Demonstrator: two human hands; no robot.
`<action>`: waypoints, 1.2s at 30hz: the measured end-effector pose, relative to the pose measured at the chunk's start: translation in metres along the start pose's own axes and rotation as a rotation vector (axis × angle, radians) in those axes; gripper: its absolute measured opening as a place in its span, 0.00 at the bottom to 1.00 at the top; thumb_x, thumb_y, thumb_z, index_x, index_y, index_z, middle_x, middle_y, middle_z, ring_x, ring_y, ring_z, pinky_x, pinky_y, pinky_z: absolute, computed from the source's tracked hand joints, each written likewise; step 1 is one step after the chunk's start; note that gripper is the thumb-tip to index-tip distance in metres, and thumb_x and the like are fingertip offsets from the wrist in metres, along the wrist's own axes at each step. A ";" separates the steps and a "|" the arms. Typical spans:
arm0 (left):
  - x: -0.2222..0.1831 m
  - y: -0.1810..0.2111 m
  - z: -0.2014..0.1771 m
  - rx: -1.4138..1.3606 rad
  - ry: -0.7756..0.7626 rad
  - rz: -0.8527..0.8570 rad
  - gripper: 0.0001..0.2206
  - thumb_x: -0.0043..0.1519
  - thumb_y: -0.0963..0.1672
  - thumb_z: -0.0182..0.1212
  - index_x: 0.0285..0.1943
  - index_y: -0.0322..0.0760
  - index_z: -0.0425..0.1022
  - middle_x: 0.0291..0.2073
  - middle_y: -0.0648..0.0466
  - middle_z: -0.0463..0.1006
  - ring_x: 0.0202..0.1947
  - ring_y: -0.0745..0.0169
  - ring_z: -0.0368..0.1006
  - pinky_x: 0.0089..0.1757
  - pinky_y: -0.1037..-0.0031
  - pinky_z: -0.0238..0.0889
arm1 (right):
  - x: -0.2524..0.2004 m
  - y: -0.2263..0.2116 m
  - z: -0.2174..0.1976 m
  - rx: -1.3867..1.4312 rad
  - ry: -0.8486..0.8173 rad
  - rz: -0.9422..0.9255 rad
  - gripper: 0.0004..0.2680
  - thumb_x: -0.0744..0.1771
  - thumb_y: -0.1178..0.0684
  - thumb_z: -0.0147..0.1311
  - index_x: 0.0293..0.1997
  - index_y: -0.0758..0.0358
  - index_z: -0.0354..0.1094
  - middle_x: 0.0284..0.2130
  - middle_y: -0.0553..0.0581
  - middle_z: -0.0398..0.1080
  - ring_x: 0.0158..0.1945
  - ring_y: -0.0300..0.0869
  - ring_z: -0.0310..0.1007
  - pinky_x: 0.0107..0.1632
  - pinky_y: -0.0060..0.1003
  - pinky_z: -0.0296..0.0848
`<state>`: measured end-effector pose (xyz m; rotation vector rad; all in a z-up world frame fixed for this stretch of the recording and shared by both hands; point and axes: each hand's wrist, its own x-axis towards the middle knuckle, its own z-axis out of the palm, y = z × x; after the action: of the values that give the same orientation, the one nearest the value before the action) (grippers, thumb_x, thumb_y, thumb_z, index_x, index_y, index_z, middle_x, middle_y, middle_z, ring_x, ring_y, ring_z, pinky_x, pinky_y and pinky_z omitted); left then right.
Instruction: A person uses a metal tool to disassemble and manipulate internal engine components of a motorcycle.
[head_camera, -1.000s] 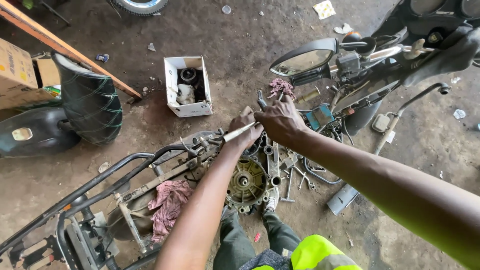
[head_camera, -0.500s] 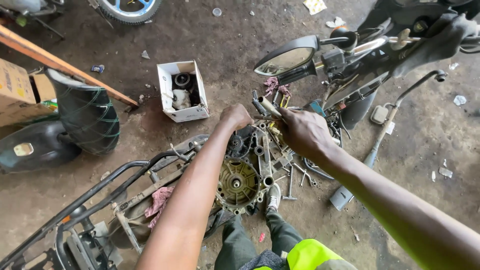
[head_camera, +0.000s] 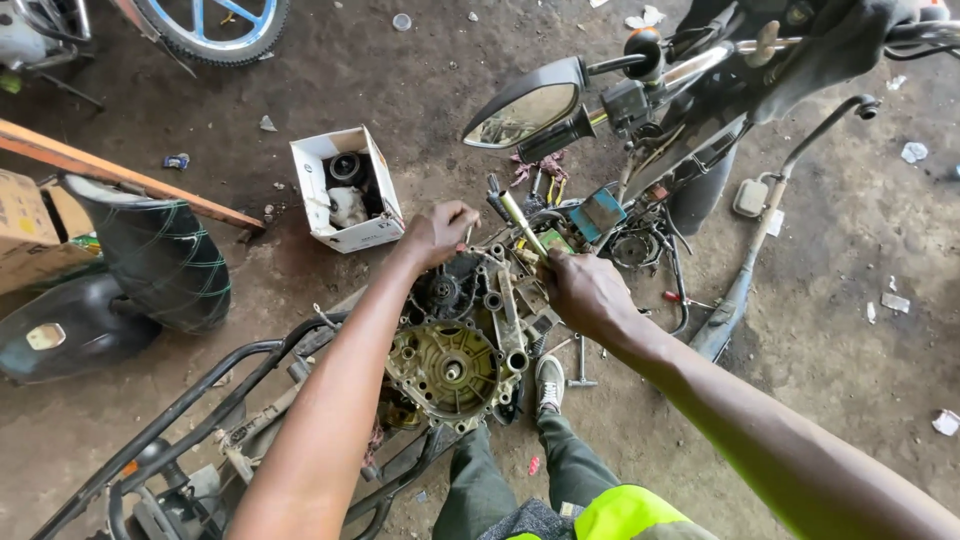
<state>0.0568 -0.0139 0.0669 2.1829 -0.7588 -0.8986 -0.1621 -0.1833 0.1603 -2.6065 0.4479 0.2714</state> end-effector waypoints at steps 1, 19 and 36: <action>-0.007 0.011 -0.005 -0.057 0.055 -0.105 0.19 0.63 0.59 0.47 0.46 0.55 0.80 0.34 0.49 0.83 0.47 0.40 0.77 0.50 0.53 0.68 | 0.000 -0.005 -0.006 0.000 -0.002 0.023 0.07 0.67 0.46 0.51 0.41 0.57 0.70 0.31 0.61 0.77 0.37 0.61 0.80 0.41 0.59 0.78; -0.096 0.069 0.054 -0.035 0.187 0.358 0.08 0.62 0.45 0.61 0.49 0.47 0.79 0.32 0.48 0.77 0.31 0.46 0.76 0.31 0.60 0.68 | 0.008 -0.027 -0.004 -0.161 0.017 -0.141 0.06 0.66 0.50 0.51 0.39 0.59 0.71 0.30 0.63 0.76 0.37 0.61 0.80 0.37 0.59 0.79; -0.091 0.053 0.089 0.177 0.439 0.503 0.09 0.67 0.52 0.55 0.45 0.51 0.77 0.29 0.52 0.83 0.32 0.49 0.81 0.34 0.58 0.74 | 0.036 -0.025 -0.075 -0.765 -0.299 -0.229 0.11 0.64 0.48 0.48 0.27 0.55 0.78 0.16 0.53 0.73 0.27 0.43 0.80 0.33 0.42 0.78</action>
<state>-0.0788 -0.0127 0.0917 2.0782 -1.1170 -0.0967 -0.1115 -0.2087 0.2264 -3.2229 -0.0947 0.8825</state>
